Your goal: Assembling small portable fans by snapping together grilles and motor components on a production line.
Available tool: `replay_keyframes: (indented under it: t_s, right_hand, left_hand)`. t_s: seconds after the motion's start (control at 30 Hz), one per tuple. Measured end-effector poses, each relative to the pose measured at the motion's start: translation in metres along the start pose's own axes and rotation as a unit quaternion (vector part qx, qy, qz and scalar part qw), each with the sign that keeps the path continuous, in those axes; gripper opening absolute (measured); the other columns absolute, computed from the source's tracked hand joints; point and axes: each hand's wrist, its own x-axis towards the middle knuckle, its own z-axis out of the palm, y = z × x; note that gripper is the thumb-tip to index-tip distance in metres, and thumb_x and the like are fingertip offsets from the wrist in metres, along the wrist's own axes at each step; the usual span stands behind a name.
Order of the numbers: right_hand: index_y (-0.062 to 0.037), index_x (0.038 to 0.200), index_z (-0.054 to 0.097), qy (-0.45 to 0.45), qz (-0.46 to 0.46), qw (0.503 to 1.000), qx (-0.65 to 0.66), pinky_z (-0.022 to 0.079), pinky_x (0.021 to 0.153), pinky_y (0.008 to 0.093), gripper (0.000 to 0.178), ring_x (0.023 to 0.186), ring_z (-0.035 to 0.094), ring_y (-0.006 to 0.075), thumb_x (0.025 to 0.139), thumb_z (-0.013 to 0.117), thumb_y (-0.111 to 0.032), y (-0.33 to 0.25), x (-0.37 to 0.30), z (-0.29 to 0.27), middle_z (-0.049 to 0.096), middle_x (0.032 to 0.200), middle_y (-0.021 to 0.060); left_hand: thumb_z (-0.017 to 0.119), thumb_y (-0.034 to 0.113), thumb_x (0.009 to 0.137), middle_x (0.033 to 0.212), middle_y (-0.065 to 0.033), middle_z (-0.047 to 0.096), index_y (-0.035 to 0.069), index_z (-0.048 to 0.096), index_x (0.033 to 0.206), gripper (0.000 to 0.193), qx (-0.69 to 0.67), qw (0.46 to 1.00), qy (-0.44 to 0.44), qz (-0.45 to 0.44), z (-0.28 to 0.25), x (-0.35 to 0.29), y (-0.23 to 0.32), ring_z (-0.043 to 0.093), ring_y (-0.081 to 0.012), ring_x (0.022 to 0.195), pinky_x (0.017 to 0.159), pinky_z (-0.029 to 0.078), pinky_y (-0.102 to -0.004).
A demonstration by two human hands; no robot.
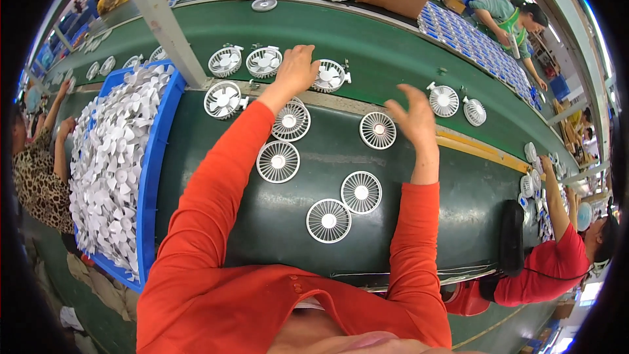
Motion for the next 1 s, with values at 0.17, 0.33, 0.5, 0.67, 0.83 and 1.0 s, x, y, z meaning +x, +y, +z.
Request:
replay_keyframes:
  t_s: [0.17,0.33,0.5,0.67,0.83,1.0]
  right_hand:
    - [-0.0105,0.125,0.056,-0.225,-0.025,0.97,-0.094,0.04,0.1,0.0432,0.069,0.12,0.046,0.0361,0.062,0.081,-0.025,-0.052,-0.031,0.01,0.053,0.127,0.0186]
    - [-0.0087,0.129,0.051,-0.197,-0.019,0.977,0.078,0.04,0.1,0.0384,0.063,0.119,0.049,0.0342,0.07,0.071,-0.016,-0.029,-0.02,0.004,0.054,0.127,0.0175]
    - [-0.0056,0.145,0.03,-0.179,0.126,0.769,0.6,0.045,0.095,0.0392,0.068,0.12,0.051,0.0299,0.081,0.053,-0.004,-0.02,-0.004,0.001,0.047,0.135,0.0178]
    - [0.0009,0.14,0.032,-0.063,0.171,0.586,0.79,0.053,0.089,0.0465,0.054,0.11,0.058,0.0294,0.089,0.048,-0.003,-0.024,-0.002,0.01,0.054,0.125,0.0201]
    - [-0.0014,0.124,0.055,0.038,0.112,0.852,0.51,0.051,0.081,0.0265,0.043,0.096,0.063,0.0169,0.082,0.058,0.004,-0.044,-0.006,0.033,0.065,0.109,0.0116]
    - [-0.0031,0.122,0.056,0.173,-0.015,0.927,0.332,0.049,0.085,0.032,0.043,0.098,0.064,0.0212,0.079,0.061,0.003,-0.07,-0.011,0.019,0.065,0.11,0.0131]
  left_hand:
    - [0.056,0.023,0.087,0.112,-0.0208,0.061,0.004,0.06,0.116,0.035,0.041,0.996,-0.081,-0.015,0.036,0.025,-0.008,0.057,-0.0391,0.105,0.09,0.045,-0.0456]
    - [0.052,0.023,0.089,0.09,-0.0231,0.065,0.002,0.058,0.101,0.025,0.017,0.995,-0.071,-0.065,0.044,0.021,0.005,0.062,-0.0394,0.091,0.079,0.049,-0.0481]
    - [0.049,-0.005,0.079,0.112,-0.015,0.057,-0.003,0.043,0.123,0.045,-0.465,0.843,-0.122,-0.243,0.019,-0.014,0.026,0.065,-0.0229,0.091,0.073,0.059,-0.0348]
    - [0.048,-0.005,0.081,0.12,-0.0147,0.054,-0.002,0.039,0.128,0.048,-0.606,0.737,-0.151,-0.261,-0.006,-0.056,0.064,0.06,-0.0236,0.106,0.088,0.054,-0.0376]
    - [0.054,0.009,0.09,0.119,-0.0157,0.055,-0.001,0.035,0.13,0.045,-0.692,0.655,-0.17,-0.251,-0.01,-0.082,0.075,0.06,-0.0246,0.106,0.091,0.05,-0.0418]
    - [0.052,0.034,0.096,0.119,-0.0107,0.057,0.006,0.045,0.122,0.039,-0.721,0.63,-0.166,-0.237,-0.01,-0.089,0.075,0.06,-0.0231,0.105,0.091,0.05,-0.0415]
